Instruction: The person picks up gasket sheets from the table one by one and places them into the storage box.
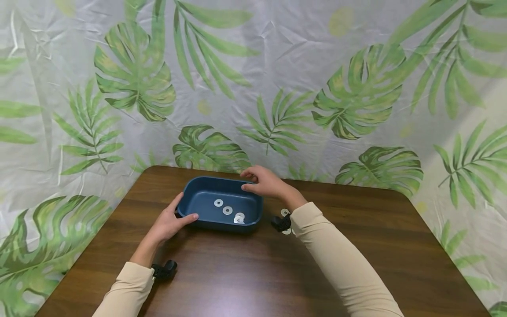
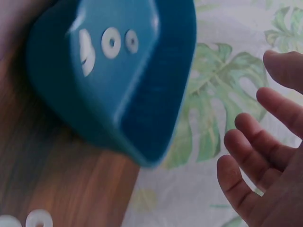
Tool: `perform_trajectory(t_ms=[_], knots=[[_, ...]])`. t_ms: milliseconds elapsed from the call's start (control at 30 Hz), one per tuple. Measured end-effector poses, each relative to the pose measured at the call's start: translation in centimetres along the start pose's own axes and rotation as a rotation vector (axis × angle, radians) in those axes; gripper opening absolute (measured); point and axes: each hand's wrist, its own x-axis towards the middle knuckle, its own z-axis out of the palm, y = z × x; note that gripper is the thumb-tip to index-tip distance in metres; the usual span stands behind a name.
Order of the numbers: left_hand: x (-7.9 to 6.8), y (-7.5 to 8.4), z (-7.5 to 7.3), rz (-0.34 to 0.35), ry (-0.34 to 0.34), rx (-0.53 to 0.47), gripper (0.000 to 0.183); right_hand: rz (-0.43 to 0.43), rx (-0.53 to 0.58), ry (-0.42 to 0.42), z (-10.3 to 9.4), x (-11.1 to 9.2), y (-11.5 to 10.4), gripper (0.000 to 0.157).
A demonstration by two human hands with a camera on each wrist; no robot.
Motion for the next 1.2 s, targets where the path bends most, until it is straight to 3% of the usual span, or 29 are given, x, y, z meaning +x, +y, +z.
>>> perform_trajectory(t_ms=[400, 633, 1000, 1200], knots=[[-0.1, -0.1, 0.0, -0.002, -0.012, 0.011, 0.100, -0.034, -0.136, -0.012, -2.0, -4.3, 2.4, 0.038], [-0.1, -0.1, 0.1, -0.006, -0.009, 0.015, 0.100, -0.039, -0.146, -0.010, -2.2, -6.4, 3.6, 0.038], [-0.2, 0.1, 0.2, -0.009, -0.010, -0.002, 0.099, 0.035, -0.205, 0.021, 0.5, -9.3, 8.9, 0.034], [-0.3, 0.2, 0.2, -0.003, -0.007, -0.013, 0.098, 0.080, -0.220, 0.001, 2.0, -10.2, 11.0, 0.040]])
